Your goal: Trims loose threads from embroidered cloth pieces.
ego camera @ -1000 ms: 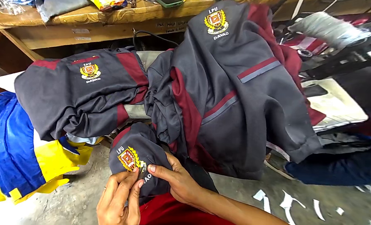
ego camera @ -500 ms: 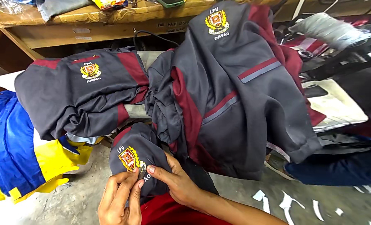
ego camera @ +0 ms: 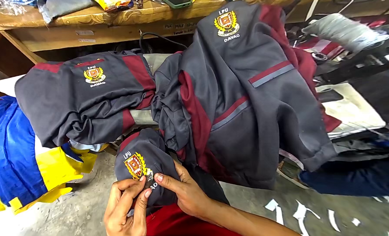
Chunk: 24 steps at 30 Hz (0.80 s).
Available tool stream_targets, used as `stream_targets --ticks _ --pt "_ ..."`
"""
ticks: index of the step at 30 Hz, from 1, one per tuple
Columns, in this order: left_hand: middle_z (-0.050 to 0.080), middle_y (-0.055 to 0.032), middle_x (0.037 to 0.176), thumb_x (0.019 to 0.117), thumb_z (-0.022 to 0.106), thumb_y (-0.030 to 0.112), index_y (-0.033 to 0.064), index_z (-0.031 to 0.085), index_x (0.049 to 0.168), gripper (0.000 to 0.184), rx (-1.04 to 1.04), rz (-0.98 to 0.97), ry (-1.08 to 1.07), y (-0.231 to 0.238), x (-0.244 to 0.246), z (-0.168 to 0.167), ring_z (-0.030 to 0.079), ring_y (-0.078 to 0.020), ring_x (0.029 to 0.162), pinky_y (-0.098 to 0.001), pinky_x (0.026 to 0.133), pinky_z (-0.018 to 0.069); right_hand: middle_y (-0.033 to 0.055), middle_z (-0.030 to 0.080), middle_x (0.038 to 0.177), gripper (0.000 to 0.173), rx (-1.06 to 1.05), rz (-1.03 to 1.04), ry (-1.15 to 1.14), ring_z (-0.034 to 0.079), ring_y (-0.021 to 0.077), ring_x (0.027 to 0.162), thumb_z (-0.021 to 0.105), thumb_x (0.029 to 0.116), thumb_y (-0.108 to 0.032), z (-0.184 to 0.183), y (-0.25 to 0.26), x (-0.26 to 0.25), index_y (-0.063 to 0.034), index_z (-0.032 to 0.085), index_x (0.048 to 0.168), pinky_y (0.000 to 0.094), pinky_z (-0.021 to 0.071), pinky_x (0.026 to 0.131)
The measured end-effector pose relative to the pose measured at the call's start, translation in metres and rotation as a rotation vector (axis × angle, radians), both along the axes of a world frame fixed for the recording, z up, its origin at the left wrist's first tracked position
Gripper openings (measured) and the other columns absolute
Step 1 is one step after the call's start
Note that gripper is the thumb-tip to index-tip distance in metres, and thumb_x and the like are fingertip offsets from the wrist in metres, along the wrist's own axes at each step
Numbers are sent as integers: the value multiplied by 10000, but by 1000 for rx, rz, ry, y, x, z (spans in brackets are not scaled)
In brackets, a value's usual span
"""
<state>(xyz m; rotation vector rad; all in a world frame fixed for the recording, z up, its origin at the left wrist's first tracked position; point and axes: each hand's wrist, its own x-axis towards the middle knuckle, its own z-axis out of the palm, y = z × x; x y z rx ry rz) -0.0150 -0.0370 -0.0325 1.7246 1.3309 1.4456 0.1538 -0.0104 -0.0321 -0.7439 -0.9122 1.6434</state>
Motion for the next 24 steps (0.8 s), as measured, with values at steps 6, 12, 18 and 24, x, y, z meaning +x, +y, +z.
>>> stream_targets --ticks 6,12,18,24 --pt "638 -53 1015 901 763 116 31 779 1051 173 1 19 65 -1 -1 3 644 -58 953 -135 794 564 45 662 1240 404 15 -3 -30 643 87 1149 585 997 -16 0 -1 -1 40 490 1386 299 528 1040" --pt "626 -45 982 892 766 105 22 781 1041 171 -9 32 66 -4 0 5 636 -55 933 -130 780 560 47 670 1227 381 11 -7 -21 648 95 1139 584 999 -15 0 -2 -1 29 513 1370 303 532 1033" --pt "620 -47 972 890 772 102 12 783 1042 178 -13 24 64 -5 -2 7 635 -52 916 -128 772 558 38 672 1224 377 -2 -1 -9 650 90 1135 579 999 -10 1 -2 -1 22 513 1368 301 533 1031" --pt "628 -56 964 895 766 99 11 787 1038 169 -15 12 100 -4 -3 9 638 -42 909 -117 761 556 38 671 1226 376 -1 6 -4 648 91 1140 583 996 -10 0 -2 0 18 518 1365 301 532 1032"
